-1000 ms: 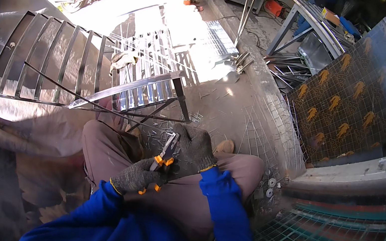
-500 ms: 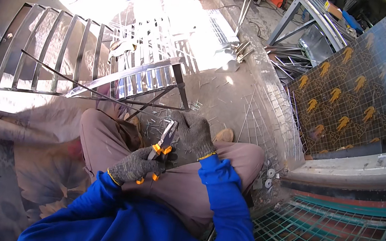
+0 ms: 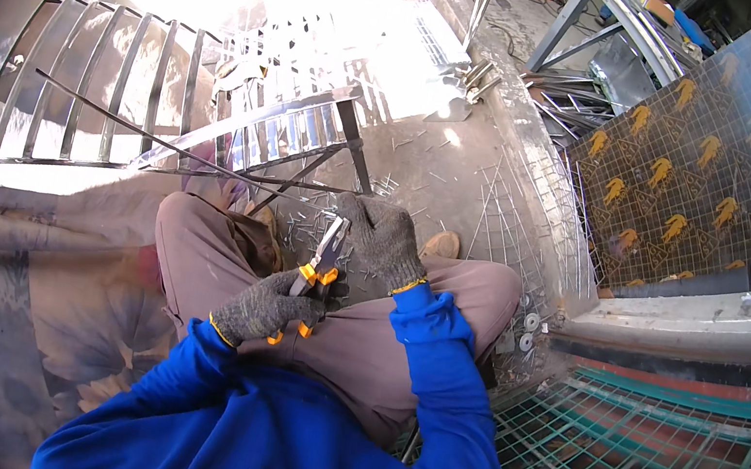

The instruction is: Use pliers to cut segments of metal wire while sitting on the floor.

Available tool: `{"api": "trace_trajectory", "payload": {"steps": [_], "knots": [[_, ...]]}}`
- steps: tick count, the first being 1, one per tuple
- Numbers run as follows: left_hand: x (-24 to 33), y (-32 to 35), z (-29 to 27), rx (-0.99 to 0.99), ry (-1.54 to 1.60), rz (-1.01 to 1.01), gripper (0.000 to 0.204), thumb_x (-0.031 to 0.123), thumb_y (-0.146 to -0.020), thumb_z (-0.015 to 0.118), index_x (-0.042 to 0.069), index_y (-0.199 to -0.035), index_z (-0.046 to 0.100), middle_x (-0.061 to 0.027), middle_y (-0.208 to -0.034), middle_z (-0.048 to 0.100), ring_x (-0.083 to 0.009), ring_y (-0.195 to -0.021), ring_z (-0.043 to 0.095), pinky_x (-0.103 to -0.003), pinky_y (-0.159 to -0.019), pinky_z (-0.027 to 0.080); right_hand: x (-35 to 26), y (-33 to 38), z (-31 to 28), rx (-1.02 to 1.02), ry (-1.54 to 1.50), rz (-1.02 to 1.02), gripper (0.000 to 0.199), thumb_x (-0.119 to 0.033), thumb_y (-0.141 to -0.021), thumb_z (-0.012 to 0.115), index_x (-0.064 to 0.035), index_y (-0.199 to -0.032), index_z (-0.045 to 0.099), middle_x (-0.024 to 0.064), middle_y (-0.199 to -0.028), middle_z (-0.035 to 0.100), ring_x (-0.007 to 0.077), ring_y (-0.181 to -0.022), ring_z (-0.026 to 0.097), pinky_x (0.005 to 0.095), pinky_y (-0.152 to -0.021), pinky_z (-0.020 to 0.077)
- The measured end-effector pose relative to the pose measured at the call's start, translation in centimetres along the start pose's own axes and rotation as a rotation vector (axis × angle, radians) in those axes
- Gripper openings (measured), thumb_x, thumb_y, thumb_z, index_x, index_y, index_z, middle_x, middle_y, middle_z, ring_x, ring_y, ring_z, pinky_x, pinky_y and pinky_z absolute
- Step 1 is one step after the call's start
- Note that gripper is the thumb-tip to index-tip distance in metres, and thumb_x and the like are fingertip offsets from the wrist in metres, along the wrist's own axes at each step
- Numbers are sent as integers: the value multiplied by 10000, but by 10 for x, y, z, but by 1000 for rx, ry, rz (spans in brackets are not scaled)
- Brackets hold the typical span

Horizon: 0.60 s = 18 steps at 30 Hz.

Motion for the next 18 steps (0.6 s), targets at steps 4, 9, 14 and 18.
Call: {"api": "trace_trajectory", "payload": {"steps": [4, 9, 14, 18], "knots": [[5, 3, 3, 5, -26, -51, 530, 39, -919, 683, 17, -1423, 519, -47, -1227, 630, -118, -961, 582, -281, -851, 500, 5, 0, 1, -76, -2, 112, 474, -426, -1028, 558, 10, -952, 726, 198, -763, 678, 298, -715, 703, 404, -635, 504], [4, 2, 0, 27, -34, -68, 526, 40, -924, 682, 6, -1422, 518, -48, -1215, 633, -113, -947, 577, -284, -844, 499, 6, 0, 5, -117, -1, 128, 465, -426, -1027, 562, 4, -985, 734, 200, -787, 689, 297, -723, 704, 403, -646, 508], [-1, 2, -4, 20, -37, -63, 504, 48, -933, 682, 4, -1408, 523, -42, -1163, 637, -107, -911, 573, -277, -804, 497, 2, -2, 4, -51, -16, 85, 438, -373, -1018, 622, 45, -919, 704, 100, -645, 593, 100, -649, 481, 364, -589, 436], [-2, 2, -2, 26, -16, -47, 482, 61, -939, 685, 3, -1393, 533, -35, -1096, 637, -107, -900, 574, -274, -799, 498, 2, -2, 4, -68, 7, 72, 454, -416, -1025, 567, 2, -979, 738, 186, -715, 655, 269, -644, 667, 405, -614, 489]]}}
Point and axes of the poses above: each hand's wrist, its own y-axis away from the middle knuckle, its own z-axis out of the palm, x = y × z, the point moved 6 cm from there along -y, towards the middle knuckle
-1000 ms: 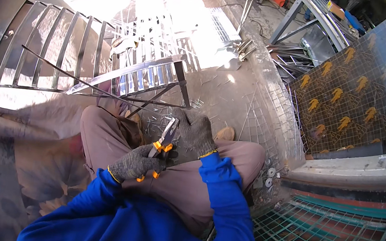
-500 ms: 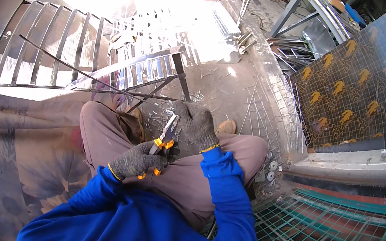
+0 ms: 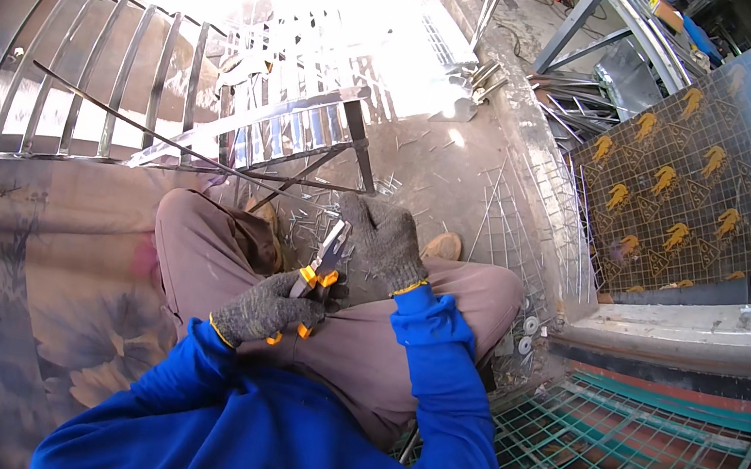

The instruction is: Use pliers to cut segments of metal wire while sitting on the floor.

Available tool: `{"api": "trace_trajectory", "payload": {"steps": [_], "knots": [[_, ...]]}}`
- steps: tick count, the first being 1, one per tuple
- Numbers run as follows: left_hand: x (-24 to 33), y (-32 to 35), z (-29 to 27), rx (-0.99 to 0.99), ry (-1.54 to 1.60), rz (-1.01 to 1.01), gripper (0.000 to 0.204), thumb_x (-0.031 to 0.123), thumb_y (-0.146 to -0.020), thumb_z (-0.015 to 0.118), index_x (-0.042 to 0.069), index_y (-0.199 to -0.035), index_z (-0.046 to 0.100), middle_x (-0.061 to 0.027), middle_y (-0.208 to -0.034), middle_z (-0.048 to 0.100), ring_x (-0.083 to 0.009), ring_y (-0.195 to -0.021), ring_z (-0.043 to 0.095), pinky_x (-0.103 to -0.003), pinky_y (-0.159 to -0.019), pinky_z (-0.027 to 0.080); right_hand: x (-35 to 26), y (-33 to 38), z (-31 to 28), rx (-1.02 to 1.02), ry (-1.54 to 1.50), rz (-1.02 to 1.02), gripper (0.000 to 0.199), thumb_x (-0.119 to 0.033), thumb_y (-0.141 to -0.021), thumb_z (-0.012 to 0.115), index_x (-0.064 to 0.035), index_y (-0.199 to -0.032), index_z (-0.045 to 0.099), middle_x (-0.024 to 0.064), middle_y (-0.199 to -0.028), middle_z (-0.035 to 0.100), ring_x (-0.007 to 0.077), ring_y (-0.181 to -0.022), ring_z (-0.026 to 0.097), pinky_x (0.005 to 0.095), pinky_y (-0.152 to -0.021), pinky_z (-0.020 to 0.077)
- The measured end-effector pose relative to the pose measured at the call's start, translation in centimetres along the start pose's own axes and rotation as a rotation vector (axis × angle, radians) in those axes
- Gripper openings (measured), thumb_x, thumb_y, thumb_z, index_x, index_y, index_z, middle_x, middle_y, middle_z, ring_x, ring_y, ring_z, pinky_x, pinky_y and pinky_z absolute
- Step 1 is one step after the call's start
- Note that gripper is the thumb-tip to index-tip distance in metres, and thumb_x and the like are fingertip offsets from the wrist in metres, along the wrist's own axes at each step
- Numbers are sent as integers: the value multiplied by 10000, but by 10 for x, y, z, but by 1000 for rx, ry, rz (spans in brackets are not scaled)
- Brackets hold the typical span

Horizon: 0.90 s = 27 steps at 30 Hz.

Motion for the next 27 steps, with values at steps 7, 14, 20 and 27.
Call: {"api": "trace_trajectory", "payload": {"steps": [7, 14, 20, 27], "knots": [[10, 3, 5, -20, 3, -10, 521, 84, -945, 690, 16, -1431, 513, -44, -1097, 640, -120, -945, 602, -290, -808, 515, 1, 3, -1, 12, -13, -29, 410, -375, -1035, 562, -12, -985, 745, 162, -706, 664, 238, -636, 664, 387, -610, 490], [21, 3, 13, 35, 41, 1, 428, 100, -943, 689, 3, -1338, 556, -47, -1067, 673, -119, -882, 628, -277, -783, 521, 5, 4, 2, -16, -48, -34, 372, -341, -1025, 584, -19, -933, 745, 140, -698, 674, 273, -662, 681, 402, -610, 502], [11, 2, -3, 67, -25, -7, 444, 55, -945, 660, -28, -1369, 559, -61, -1044, 675, -136, -904, 641, -294, -841, 528, 3, 2, 4, -20, 12, -90, 305, -259, -1027, 593, 4, -1028, 747, 98, -713, 702, 146, -638, 674, 336, -600, 516], [4, -2, 2, 22, 69, 35, 534, 29, -937, 640, -9, -1450, 499, -81, -1240, 665, -150, -979, 645, -310, -894, 529, 1, 4, 4, -43, 34, -125, 310, -283, -1025, 594, -17, -1024, 754, 104, -715, 707, 159, -637, 682, 338, -601, 518]]}}
Point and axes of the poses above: each hand's wrist, its own y-axis away from the middle knuckle, its own z-axis out of the palm, x = y × z, the point moved 6 cm from there along -y, towards the middle knuckle
